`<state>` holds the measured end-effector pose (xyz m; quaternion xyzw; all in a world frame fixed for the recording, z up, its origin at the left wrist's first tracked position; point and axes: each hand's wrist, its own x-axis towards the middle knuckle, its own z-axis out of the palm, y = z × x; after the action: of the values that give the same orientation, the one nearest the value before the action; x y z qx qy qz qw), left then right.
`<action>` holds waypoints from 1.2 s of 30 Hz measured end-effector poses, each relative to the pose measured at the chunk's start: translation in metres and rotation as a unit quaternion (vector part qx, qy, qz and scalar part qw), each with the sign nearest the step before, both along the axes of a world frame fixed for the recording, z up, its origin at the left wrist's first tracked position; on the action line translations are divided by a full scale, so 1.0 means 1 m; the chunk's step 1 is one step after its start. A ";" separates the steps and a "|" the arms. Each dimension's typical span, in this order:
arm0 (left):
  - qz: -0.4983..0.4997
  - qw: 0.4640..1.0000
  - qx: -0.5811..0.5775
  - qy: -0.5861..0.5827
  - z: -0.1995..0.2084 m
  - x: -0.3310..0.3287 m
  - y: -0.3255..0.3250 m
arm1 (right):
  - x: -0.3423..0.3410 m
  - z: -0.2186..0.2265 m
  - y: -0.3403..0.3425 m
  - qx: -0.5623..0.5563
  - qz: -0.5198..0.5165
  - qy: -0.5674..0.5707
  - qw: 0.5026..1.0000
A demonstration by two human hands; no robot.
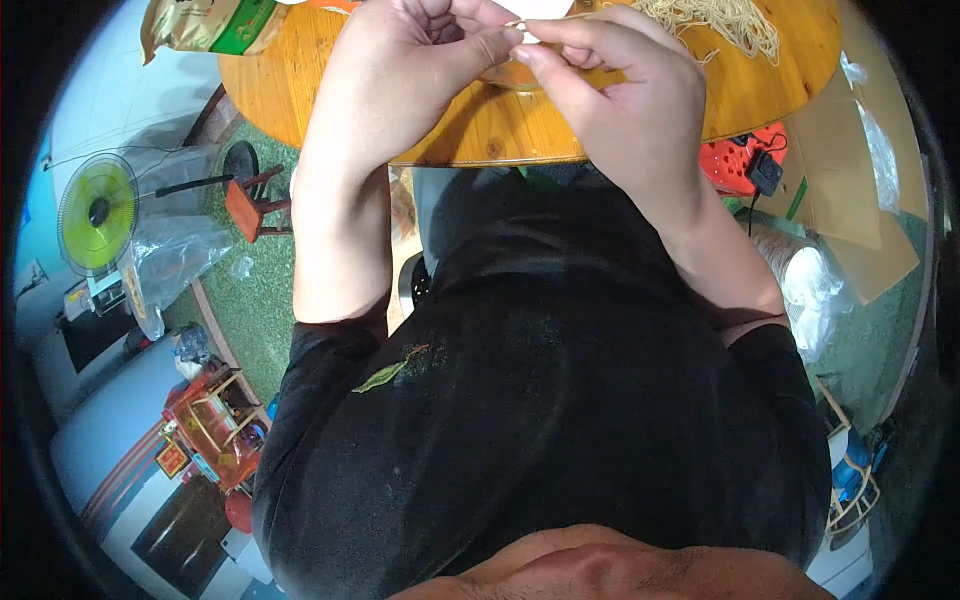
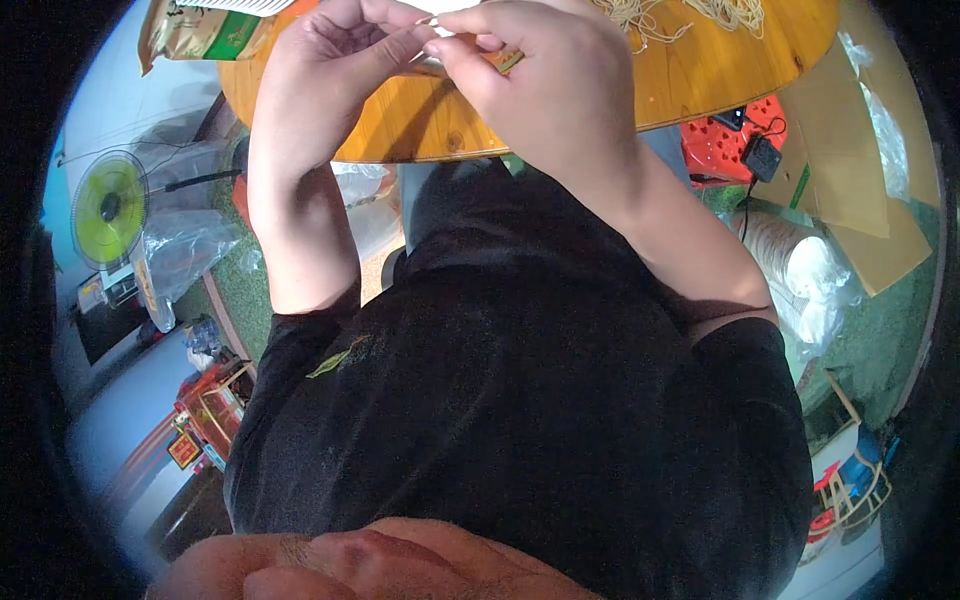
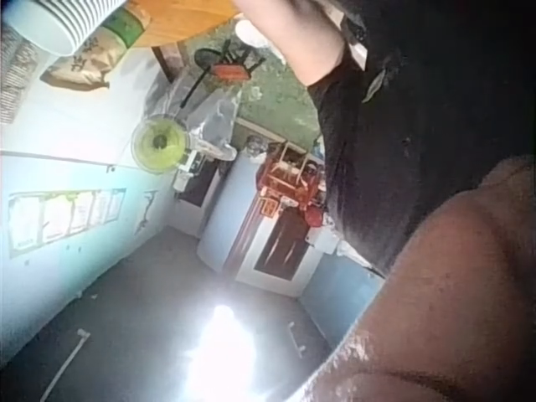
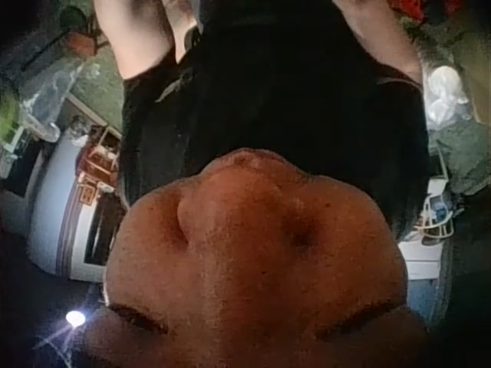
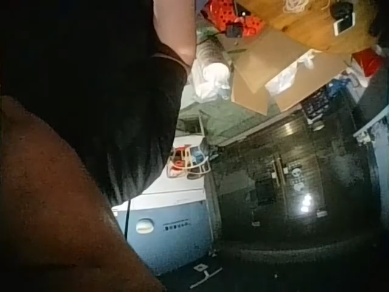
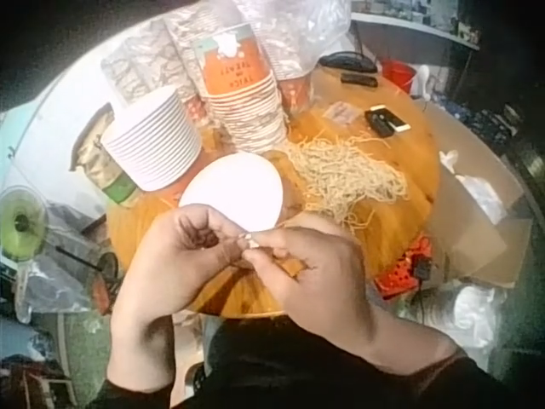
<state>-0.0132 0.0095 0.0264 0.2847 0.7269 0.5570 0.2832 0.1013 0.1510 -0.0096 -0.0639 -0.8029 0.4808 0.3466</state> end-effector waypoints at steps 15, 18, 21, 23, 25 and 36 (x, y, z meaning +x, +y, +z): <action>0.014 0.994 -0.055 0.093 0.009 0.017 0.006 | -0.005 -0.008 -0.006 -0.117 0.036 -0.047 0.991; 0.031 0.985 -0.102 0.134 0.013 0.025 0.007 | -0.003 -0.013 -0.002 -0.243 0.082 -0.106 0.961; 0.036 0.978 -0.100 0.179 0.010 0.026 0.007 | -0.003 -0.012 0.004 -0.280 0.111 -0.129 0.945; 0.078 0.993 -0.053 0.069 0.001 0.020 0.003 | -0.004 -0.016 0.010 -0.275 0.118 -0.123 0.946; 0.051 0.981 -0.027 0.185 -0.003 0.024 0.001 | -0.005 -0.021 0.013 -0.271 0.124 -0.116 0.947; -0.001 0.815 0.339 0.470 -0.071 -0.004 0.015 | -0.007 -0.018 0.013 -0.300 0.130 -0.129 0.936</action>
<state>-0.0170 0.0242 -0.0448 0.5909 0.5361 0.5662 -0.2070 0.0945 0.1636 -0.0279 -0.1212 -0.6605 0.7278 0.1391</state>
